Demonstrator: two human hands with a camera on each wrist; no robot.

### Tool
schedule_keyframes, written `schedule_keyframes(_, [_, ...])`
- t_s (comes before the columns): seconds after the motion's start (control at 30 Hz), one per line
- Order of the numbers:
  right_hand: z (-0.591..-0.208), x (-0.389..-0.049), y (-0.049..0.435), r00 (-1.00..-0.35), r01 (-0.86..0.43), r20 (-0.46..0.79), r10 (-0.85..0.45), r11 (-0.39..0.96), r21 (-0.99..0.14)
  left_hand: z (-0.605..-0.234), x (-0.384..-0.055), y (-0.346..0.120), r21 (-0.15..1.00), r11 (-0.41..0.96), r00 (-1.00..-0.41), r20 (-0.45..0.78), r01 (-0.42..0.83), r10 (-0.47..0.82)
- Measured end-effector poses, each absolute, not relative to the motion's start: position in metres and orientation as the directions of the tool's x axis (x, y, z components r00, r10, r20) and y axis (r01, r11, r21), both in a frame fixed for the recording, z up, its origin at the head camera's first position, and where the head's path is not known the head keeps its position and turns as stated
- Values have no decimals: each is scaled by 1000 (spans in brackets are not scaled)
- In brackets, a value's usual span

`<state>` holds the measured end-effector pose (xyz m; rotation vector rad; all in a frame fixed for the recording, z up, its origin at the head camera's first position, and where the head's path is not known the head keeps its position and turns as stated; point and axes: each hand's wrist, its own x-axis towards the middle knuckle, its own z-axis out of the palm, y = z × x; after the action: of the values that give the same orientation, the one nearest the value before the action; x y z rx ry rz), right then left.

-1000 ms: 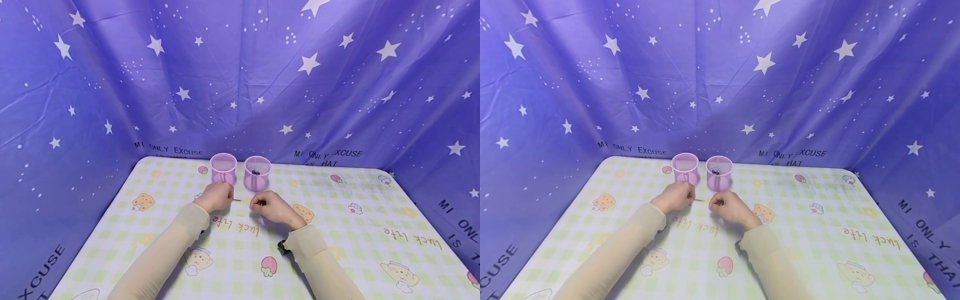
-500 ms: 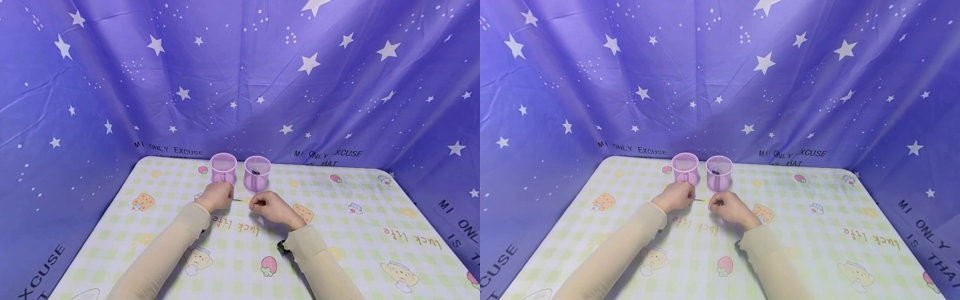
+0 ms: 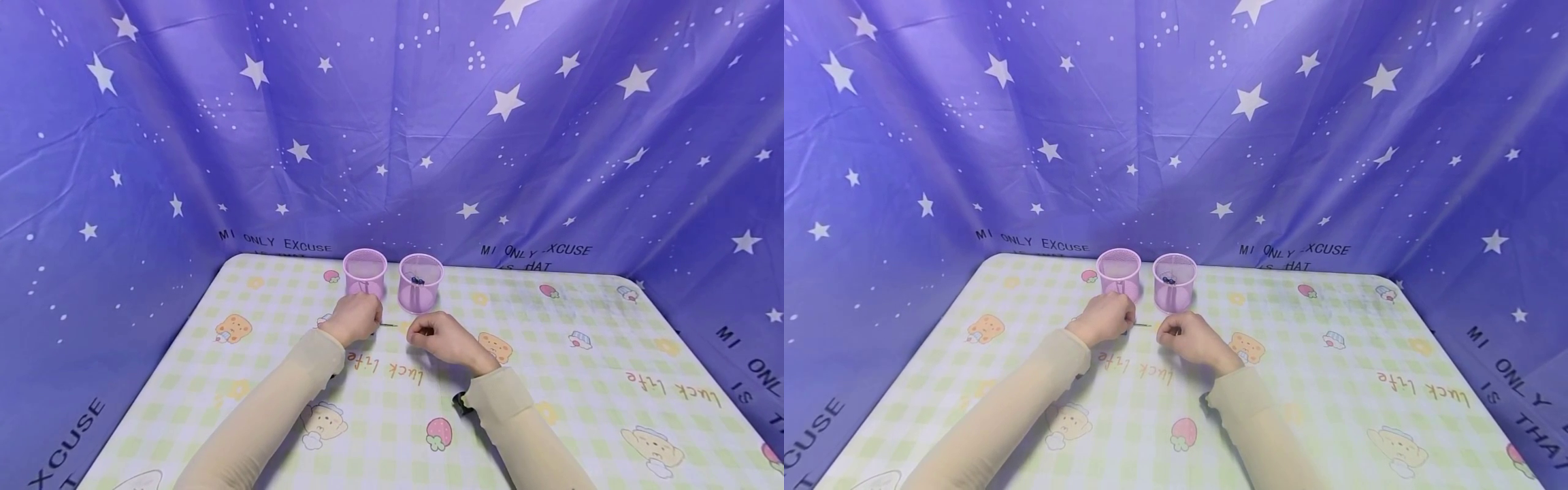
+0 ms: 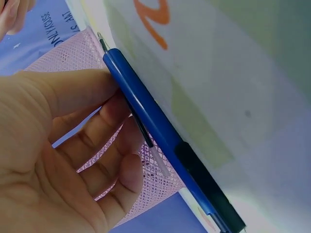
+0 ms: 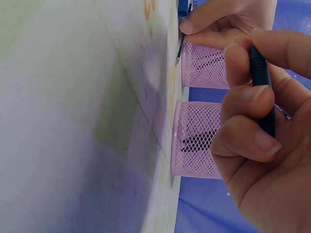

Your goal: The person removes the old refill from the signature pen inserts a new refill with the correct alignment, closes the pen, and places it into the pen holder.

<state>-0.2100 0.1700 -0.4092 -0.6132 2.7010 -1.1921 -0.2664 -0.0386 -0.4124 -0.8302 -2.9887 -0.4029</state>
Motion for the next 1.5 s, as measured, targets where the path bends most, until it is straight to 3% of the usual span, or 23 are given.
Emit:
schedule_keyframes(0.43, [-410, -210, 169, -907, -321, 55, -417, 603, -731, -412, -266, -38, 203, 835, -860, 100, 511, 501])
schedule_keyframes(1.5, [-409, -209, 170, -911, -306, 39, -410, 610, -731, -408, -260, -46, 290, 818, -864, 80, 497, 497])
